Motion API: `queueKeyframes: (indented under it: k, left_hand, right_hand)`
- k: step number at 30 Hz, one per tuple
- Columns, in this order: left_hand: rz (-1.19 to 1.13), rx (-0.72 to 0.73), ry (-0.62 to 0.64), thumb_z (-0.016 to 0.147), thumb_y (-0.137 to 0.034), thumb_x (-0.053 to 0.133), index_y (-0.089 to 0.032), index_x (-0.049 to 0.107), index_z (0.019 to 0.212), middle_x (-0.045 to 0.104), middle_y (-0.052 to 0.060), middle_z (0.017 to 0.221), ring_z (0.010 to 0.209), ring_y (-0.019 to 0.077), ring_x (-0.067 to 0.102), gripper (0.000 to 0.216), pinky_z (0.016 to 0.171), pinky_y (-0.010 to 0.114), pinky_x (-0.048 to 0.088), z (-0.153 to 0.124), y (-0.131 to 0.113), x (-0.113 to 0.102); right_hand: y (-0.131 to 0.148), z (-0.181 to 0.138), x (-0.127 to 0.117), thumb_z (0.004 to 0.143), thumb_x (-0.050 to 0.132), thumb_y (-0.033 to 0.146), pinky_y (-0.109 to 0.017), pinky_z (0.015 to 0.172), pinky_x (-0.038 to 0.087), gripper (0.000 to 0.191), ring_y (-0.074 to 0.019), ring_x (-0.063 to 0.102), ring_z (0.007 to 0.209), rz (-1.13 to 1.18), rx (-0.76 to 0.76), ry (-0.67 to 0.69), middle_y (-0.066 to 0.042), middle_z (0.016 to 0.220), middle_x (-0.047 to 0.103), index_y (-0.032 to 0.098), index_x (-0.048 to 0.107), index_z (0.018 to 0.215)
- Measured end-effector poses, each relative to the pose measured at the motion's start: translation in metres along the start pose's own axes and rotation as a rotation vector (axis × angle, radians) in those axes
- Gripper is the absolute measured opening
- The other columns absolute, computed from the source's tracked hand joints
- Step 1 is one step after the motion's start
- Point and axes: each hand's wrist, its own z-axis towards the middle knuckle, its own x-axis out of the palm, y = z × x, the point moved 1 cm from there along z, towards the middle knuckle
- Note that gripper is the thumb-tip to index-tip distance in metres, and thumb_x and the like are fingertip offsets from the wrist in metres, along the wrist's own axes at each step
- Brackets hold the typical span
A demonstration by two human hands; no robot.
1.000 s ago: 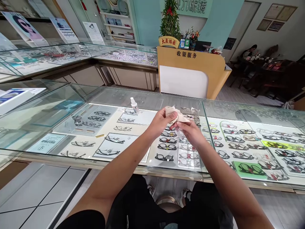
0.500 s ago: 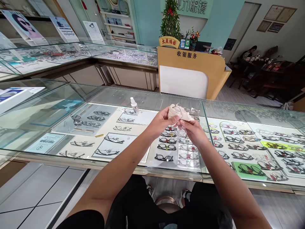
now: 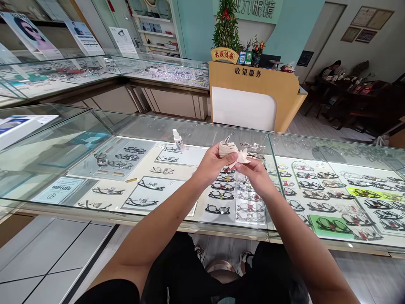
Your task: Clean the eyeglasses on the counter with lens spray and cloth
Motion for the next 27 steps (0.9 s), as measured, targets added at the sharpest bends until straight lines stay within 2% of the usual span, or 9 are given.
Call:
queueKeyframes:
  k: [3, 8, 11, 15, 18, 22, 27]
  left_hand:
    - [0.006, -0.003, 0.002, 0.080, -0.053, 0.094, -0.019, 0.061, 0.094, 0.062, -0.003, 0.073, 0.059, 0.0094, 0.054, 0.049, 0.057, 0.026, 0.042, -0.001, -0.001, 0.002]
    - [-0.047, -0.033, 0.037, 0.090, -0.066, 0.080, -0.018, 0.062, 0.083, 0.057, -0.003, 0.069, 0.061, 0.0102, 0.053, 0.051, 0.063, 0.027, 0.047, 0.001, -0.005, 0.001]
    - [-0.114, -0.073, 0.056, 0.086, -0.060, 0.087, -0.018, 0.068, 0.086, 0.065, 0.001, 0.078, 0.075, 0.0140, 0.062, 0.046, 0.075, 0.030, 0.055, 0.004, -0.007, -0.004]
    - [-0.197, -0.133, -0.065, 0.085, -0.052, 0.090, -0.018, 0.075, 0.101, 0.076, 0.004, 0.094, 0.093, 0.0177, 0.071, 0.040, 0.090, 0.034, 0.061, 0.008, -0.006, -0.013]
    - [-0.218, -0.189, -0.087, 0.087, -0.048, 0.090, -0.017, 0.077, 0.106, 0.079, 0.007, 0.106, 0.102, 0.0183, 0.073, 0.038, 0.098, 0.037, 0.063, 0.008, -0.004, -0.016]
    - [-0.169, -0.231, -0.051, 0.089, -0.045, 0.088, -0.016, 0.078, 0.108, 0.080, 0.009, 0.110, 0.105, 0.0200, 0.074, 0.036, 0.104, 0.044, 0.063, 0.005, -0.005, -0.014]
    - [-0.109, -0.237, -0.015, 0.088, -0.050, 0.088, -0.014, 0.076, 0.101, 0.078, 0.008, 0.104, 0.107, 0.0210, 0.073, 0.040, 0.109, 0.049, 0.060, 0.002, -0.006, -0.010]
  right_hand:
    - [-0.006, 0.000, -0.002, 0.087, 0.084, 0.060, -0.041, 0.100, 0.051, 0.033, -0.0245, 0.071, 0.094, 0.023, 0.009, 0.006, -0.004, 0.092, 0.082, 0.027, 0.086, 0.087]
    - [-0.011, 0.000, -0.006, 0.087, 0.087, 0.054, -0.040, 0.098, 0.050, 0.027, -0.0242, 0.069, 0.098, 0.081, 0.052, -0.031, -0.004, 0.095, 0.083, 0.028, 0.088, 0.092]
    - [-0.005, -0.001, -0.009, 0.084, 0.087, 0.057, -0.041, 0.095, 0.051, 0.029, -0.0256, 0.067, 0.097, 0.095, 0.060, -0.082, -0.005, 0.094, 0.082, 0.028, 0.086, 0.086]
    - [0.009, -0.002, -0.015, 0.081, 0.088, 0.059, -0.042, 0.094, 0.052, 0.030, -0.0255, 0.066, 0.093, 0.120, 0.029, -0.150, -0.004, 0.094, 0.081, 0.029, 0.083, 0.082]
    - [0.017, -0.002, -0.021, 0.081, 0.088, 0.057, -0.043, 0.094, 0.051, 0.027, -0.0249, 0.065, 0.092, 0.140, -0.029, -0.217, -0.004, 0.095, 0.080, 0.030, 0.083, 0.082]
    - [0.022, -0.004, -0.029, 0.082, 0.088, 0.054, -0.045, 0.101, 0.051, 0.024, -0.0284, 0.068, 0.108, 0.155, -0.081, -0.306, -0.005, 0.102, 0.080, 0.031, 0.083, 0.085]
    - [0.026, -0.005, -0.032, 0.085, 0.085, 0.052, -0.046, 0.108, 0.051, 0.023, -0.0305, 0.064, 0.127, 0.137, -0.159, -0.347, -0.007, 0.113, 0.074, 0.030, 0.082, 0.085]
